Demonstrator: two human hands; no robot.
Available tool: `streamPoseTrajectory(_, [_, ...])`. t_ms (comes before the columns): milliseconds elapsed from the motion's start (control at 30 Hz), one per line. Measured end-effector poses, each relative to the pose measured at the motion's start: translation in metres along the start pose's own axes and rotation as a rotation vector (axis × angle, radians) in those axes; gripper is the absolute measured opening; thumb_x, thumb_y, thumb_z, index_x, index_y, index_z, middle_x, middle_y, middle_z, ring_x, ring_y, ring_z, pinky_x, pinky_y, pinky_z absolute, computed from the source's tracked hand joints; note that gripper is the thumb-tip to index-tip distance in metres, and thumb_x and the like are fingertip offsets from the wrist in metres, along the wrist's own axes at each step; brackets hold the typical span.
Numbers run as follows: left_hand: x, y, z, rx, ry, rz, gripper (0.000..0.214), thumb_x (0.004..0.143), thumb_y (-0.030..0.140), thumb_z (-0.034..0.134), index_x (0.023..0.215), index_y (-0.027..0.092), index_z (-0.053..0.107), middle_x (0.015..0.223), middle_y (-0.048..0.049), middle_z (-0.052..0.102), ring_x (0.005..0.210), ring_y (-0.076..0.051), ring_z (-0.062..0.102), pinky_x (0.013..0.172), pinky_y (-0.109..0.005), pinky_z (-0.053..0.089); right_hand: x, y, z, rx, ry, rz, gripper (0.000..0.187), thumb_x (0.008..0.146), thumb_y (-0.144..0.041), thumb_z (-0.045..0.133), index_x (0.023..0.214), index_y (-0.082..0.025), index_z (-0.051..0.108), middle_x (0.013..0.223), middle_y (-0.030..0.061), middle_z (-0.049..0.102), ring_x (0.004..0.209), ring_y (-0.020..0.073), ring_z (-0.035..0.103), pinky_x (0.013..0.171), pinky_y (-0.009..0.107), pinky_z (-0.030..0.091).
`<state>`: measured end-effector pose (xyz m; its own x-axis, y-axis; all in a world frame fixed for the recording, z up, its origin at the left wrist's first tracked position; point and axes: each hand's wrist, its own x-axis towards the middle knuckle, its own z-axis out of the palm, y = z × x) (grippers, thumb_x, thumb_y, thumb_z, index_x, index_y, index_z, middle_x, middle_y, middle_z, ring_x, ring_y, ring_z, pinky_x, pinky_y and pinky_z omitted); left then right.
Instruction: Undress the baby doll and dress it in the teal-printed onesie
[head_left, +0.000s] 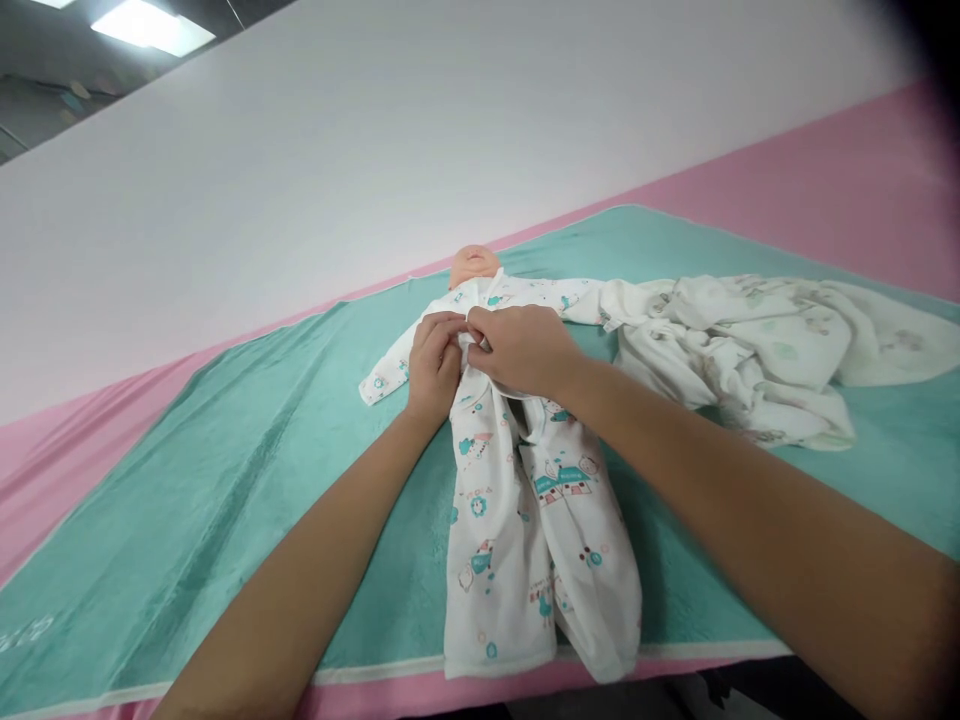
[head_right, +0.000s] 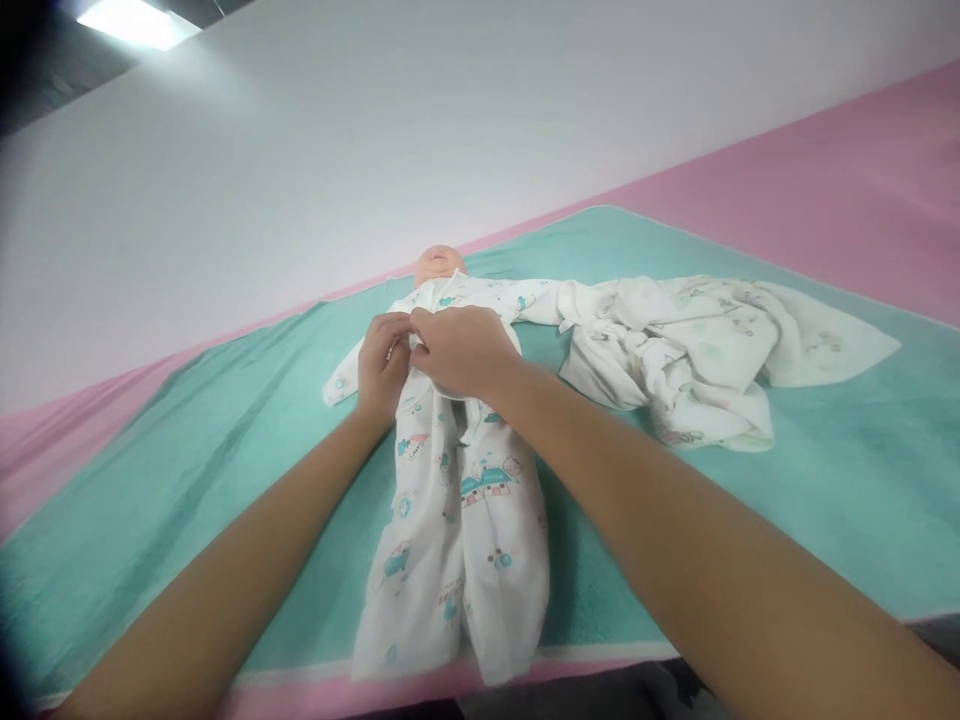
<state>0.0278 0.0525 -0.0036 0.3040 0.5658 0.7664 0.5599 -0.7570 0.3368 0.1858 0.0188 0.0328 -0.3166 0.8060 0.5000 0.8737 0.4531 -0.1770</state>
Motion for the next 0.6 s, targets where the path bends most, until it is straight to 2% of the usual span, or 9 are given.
streamPoseTrajectory(200, [0.0006, -0.0002, 0.0, -0.006, 0.003, 0.004, 0.03, 0.083, 0.007, 0.036, 0.094, 0.024, 0.058, 0.105, -0.0033, 0.056, 0.102, -0.017, 0.052, 0.091, -0.035, 0.043, -0.0003, 0.0004, -0.0006, 0.012, -0.022, 0.0, 0.017, 0.083, -0.029, 0.04, 0.089, -0.02, 0.054, 0.073, 0.0012, 0.062, 0.061, 0.0143, 0.049, 0.054, 0.028, 0.019])
streamPoseTrajectory(600, [0.0004, 0.0023, -0.0014, -0.004, -0.012, -0.011, 0.03, 0.083, 0.007, 0.035, 0.094, 0.023, 0.058, 0.105, -0.004, 0.056, 0.103, -0.017, 0.052, 0.091, -0.034, 0.043, 0.0009, 0.0011, 0.0026, 0.011, 0.015, 0.005, 0.014, 0.08, -0.029, 0.042, 0.083, -0.021, 0.053, 0.067, 0.0, 0.059, 0.057, 0.0143, 0.047, 0.052, 0.028, 0.017])
